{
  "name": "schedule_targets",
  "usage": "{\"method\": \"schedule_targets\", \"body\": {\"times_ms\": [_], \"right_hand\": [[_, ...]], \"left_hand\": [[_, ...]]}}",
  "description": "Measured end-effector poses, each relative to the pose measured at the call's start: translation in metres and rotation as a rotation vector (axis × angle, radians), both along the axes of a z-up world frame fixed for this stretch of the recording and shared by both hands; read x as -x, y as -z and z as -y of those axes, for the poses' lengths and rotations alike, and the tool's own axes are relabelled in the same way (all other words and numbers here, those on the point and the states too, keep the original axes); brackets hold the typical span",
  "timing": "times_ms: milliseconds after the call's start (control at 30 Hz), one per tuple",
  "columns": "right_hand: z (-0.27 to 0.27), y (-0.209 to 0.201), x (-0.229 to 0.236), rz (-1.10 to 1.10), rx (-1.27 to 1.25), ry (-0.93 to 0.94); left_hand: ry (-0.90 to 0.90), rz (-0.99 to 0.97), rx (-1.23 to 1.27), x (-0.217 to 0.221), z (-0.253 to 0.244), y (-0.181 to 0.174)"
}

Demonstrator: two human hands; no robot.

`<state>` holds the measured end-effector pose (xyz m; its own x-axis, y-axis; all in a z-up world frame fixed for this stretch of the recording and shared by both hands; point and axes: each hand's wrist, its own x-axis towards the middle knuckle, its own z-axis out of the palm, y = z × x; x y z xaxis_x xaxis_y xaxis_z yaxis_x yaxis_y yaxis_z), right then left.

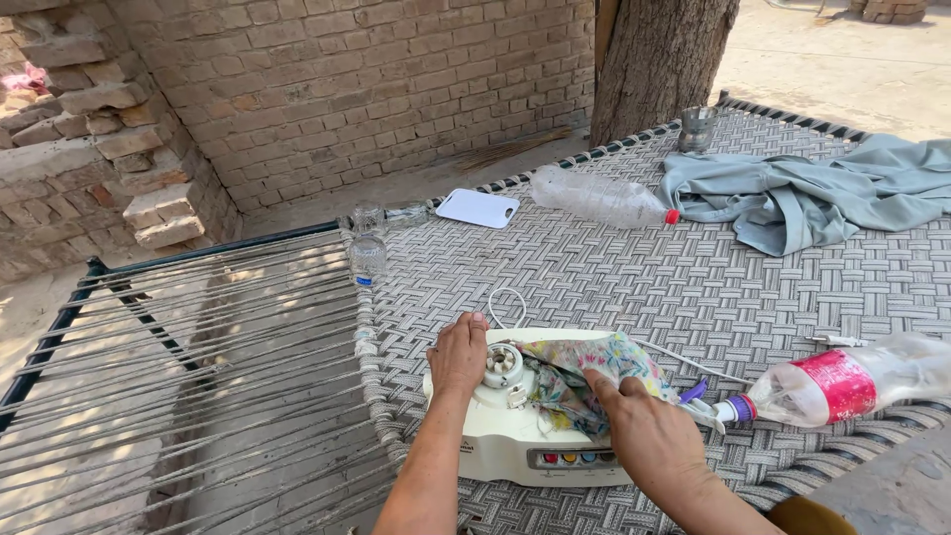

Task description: Repairing or cleaning an electric mixer using a knife and a cloth.

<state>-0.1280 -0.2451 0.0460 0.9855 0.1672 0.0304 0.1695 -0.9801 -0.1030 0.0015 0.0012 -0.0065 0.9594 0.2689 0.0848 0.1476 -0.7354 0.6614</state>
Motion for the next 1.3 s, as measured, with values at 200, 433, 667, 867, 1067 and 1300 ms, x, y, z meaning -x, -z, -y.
{"method": "schedule_targets", "body": {"times_ms": [200,433,667,867,1067,1300], "right_hand": [[-0.001,0.003,-0.003,0.027,-0.017,-0.044],[0.017,-0.002,0.01,-0.039,0.041,-0.003],[-0.003,0.002,-0.006,0.025,-0.024,-0.05],[0.01,0.0,0.001,0.003,-0.008,-0.052],[0.012,-0.017,0.013,-0.099,0.028,0.005],[-0.002,0.003,-0.004,0.044,-0.068,-0.039]], "left_hand": [[-0.013,0.006,-0.022,0.005,0.001,-0.006],[-0.004,0.025,-0.036,0.001,0.0,-0.001],[-0.016,0.009,-0.014,0.001,-0.001,-0.003],[-0.011,0.013,-0.014,0.001,-0.001,-0.002],[-0.006,0.024,-0.032,0.001,-0.001,0.003],[-0.025,-0.046,0.002,0.007,0.001,-0.013]]}}
